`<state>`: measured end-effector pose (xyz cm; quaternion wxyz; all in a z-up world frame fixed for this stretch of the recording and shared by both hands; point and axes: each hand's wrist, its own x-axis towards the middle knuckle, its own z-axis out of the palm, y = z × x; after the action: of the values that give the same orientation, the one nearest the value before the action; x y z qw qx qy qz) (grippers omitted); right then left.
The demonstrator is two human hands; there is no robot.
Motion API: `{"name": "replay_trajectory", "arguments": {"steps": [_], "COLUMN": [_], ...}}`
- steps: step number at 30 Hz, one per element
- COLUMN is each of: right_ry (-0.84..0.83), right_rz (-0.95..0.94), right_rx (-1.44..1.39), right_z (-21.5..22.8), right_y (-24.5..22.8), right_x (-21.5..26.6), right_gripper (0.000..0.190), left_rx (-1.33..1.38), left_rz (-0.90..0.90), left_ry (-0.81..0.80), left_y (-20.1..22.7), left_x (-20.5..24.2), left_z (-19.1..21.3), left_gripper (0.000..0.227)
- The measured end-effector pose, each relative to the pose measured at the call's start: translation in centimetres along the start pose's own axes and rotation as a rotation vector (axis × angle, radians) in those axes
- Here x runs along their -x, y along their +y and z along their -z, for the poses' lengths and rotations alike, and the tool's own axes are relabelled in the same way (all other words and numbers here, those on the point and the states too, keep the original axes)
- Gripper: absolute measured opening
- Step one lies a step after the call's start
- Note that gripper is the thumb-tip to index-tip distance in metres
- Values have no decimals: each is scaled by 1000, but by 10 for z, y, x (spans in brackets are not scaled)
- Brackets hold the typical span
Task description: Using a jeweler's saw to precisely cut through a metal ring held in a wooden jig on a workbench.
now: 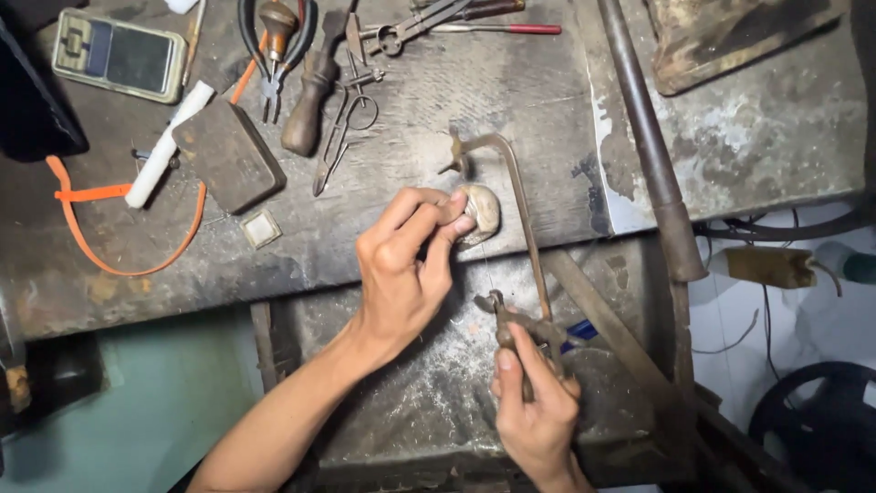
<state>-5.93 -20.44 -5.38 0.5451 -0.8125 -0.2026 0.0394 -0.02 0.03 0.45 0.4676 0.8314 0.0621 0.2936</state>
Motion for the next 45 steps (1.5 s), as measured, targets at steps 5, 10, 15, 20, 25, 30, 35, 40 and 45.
{"name": "replay_trajectory", "arguments": {"steps": [5, 10, 15, 20, 25, 30, 35, 40, 45], "right_ry": [141, 115, 54, 45, 65, 20, -15, -2, 4], "right_rz": [-21, -6, 15, -15, -5, -1, 98, 155, 108], "right_rx": [8, -190, -230, -95, -51, -125, -169, -204, -250], "right_z": [4, 15, 27, 31, 26, 15, -2, -10, -13], "right_y": [13, 4, 25, -6, -10, -29, -41, -38, -39], "right_x": [25, 0, -11, -43, -76, -106, -121, -124, -123], "right_gripper": [28, 41, 46, 47, 43, 55, 58, 58, 53], "left_rx": [-11, -4, 239, 434, 509, 576, 556, 542, 559], "left_rz": [30, 92, 414, 361, 371, 367, 317, 309, 297], "left_ry": [10, 9, -40, -14, -1, -24, -47, -41, -29], "left_y": [-2, -2, -6, -2, 4, 7, 9, 10, 11], "left_x": [3, 6, 10, 15, 16, 18, 17, 15, 14], "left_z": [-1, 3, 8, 15, 20, 24, 28, 30, 31], "left_gripper": [7, 7, 15, 24, 38, 47, 47, 47, 49]}}
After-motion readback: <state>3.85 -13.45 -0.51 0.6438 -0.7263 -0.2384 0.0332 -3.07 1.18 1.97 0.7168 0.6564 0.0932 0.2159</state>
